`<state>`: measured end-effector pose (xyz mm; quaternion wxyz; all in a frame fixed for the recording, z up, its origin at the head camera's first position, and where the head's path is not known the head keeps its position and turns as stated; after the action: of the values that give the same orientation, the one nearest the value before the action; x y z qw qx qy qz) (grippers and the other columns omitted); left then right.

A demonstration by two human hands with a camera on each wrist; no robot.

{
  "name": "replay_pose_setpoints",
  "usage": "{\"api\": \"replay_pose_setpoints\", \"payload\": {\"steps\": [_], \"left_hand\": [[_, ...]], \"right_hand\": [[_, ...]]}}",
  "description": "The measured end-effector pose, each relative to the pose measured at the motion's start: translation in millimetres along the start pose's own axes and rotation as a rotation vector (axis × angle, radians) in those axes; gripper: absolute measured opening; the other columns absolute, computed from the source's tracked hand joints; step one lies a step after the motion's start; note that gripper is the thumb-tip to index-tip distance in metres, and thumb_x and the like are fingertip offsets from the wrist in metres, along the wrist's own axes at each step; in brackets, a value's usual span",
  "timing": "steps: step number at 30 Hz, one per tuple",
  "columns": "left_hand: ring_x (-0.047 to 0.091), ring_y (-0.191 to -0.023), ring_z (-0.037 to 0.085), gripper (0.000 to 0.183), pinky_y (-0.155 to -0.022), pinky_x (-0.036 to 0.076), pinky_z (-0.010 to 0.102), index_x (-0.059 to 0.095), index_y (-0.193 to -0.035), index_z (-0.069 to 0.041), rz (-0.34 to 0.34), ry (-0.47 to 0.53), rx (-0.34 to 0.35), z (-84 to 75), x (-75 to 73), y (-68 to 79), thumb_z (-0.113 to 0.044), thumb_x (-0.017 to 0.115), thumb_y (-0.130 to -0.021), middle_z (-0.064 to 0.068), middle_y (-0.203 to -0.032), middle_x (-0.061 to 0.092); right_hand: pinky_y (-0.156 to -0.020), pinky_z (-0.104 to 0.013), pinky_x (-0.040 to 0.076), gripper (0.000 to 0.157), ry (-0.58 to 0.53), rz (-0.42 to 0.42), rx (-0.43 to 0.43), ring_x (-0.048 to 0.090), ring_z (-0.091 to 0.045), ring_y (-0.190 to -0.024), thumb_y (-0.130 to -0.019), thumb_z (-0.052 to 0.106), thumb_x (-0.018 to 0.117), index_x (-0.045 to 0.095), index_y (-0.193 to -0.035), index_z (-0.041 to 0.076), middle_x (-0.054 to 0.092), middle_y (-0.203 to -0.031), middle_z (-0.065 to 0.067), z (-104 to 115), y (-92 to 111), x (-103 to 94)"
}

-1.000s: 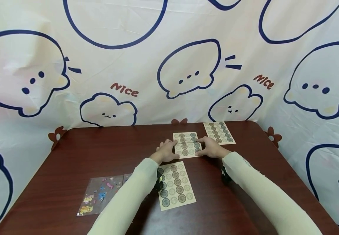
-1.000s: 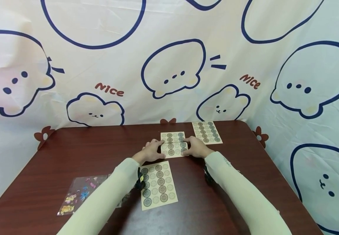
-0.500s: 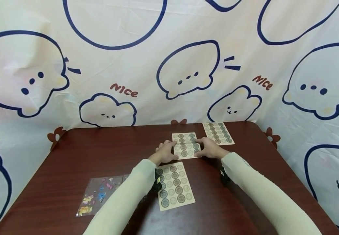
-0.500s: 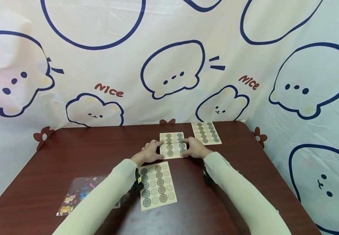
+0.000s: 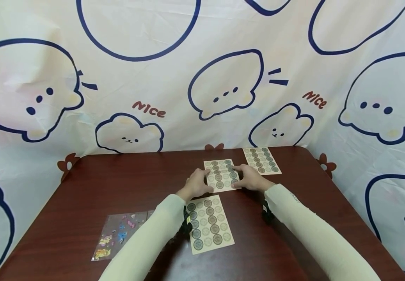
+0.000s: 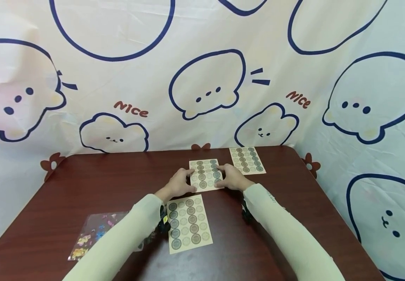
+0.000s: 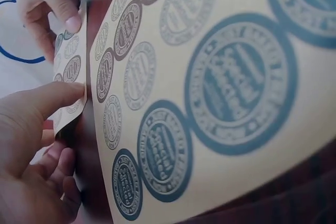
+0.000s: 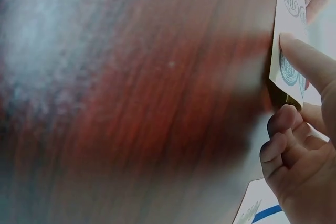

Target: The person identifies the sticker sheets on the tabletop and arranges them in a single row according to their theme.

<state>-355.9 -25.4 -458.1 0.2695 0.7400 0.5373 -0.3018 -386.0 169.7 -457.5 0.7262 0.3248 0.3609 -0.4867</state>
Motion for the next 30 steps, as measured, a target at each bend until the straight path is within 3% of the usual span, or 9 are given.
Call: {"api": "replay_pose_setpoints", "payload": {"steps": [4, 12, 18, 22, 30], "left_hand": [[0.055, -0.107, 0.025, 0.077, -0.094, 0.047, 0.042, 0.043, -0.153, -0.007, -0.023, 0.012, 0.02, 0.2, 1.6, 0.4, -0.016, 0.08, -0.086, 0.017, -0.138, 0.051], [0.055, -0.099, 0.023, 0.071, -0.081, 0.045, 0.036, 0.046, -0.152, -0.009, -0.084, 0.015, 0.047, -2.1, -5.2, 4.9, -0.016, 0.077, -0.089, 0.014, -0.132, 0.053], [0.054, -0.098, 0.022, 0.07, -0.079, 0.045, 0.035, 0.046, -0.152, -0.009, -0.095, -0.006, 0.07, -8.2, -8.7, 8.6, -0.019, 0.076, -0.09, 0.013, -0.131, 0.053], [0.054, -0.096, 0.021, 0.071, -0.078, 0.045, 0.034, 0.046, -0.152, -0.011, -0.099, -0.013, 0.068, -8.9, -8.9, 10.4, -0.019, 0.077, -0.089, 0.013, -0.132, 0.052], [0.052, -0.085, 0.019, 0.07, -0.07, 0.043, 0.031, 0.047, -0.152, -0.016, -0.116, -0.014, 0.057, -9.9, -10.4, 14.2, -0.022, 0.076, -0.089, 0.011, -0.13, 0.052]], "right_hand": [[-0.116, -0.053, 0.037, 0.076, -0.005, -0.008, 0.01, 0.05, -0.036, -0.135, -0.086, 0.023, 0.082, 0.047, -0.15, 0.002, 0.052, -0.144, -0.021, 2, 3, -2.1], [-0.113, -0.052, 0.039, 0.074, -0.055, -0.03, -0.004, 0.052, -0.033, -0.129, -0.086, 0.022, 0.081, 0.047, -0.15, 0.004, 0.053, -0.143, -0.02, 7, 7, -6.7], [-0.093, -0.041, 0.046, 0.074, -0.058, -0.043, -0.003, 0.055, -0.024, -0.103, -0.086, 0.024, 0.081, 0.047, -0.15, 0.005, 0.055, -0.14, -0.017, 8, 11, -12.2], [-0.077, -0.033, 0.045, 0.074, -0.047, -0.04, 0.003, 0.053, -0.02, -0.086, -0.086, 0.026, 0.081, 0.048, -0.15, 0.006, 0.057, -0.137, -0.016, 9, 14, -14.6], [-0.069, -0.03, 0.044, 0.072, -0.035, -0.066, -0.044, 0.051, -0.019, -0.077, -0.086, 0.025, 0.081, 0.05, -0.148, 0.004, 0.061, -0.125, -0.015, 14, 19, -17.2]]}}
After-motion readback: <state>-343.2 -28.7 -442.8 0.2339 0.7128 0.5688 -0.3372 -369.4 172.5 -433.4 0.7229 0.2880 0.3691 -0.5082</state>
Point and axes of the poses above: each hand's wrist, its own y-axis away from the middle knuckle, its own x-axis out of the palm, z = x × y, the point moved 7 cm from there along -y, towards the middle knuckle
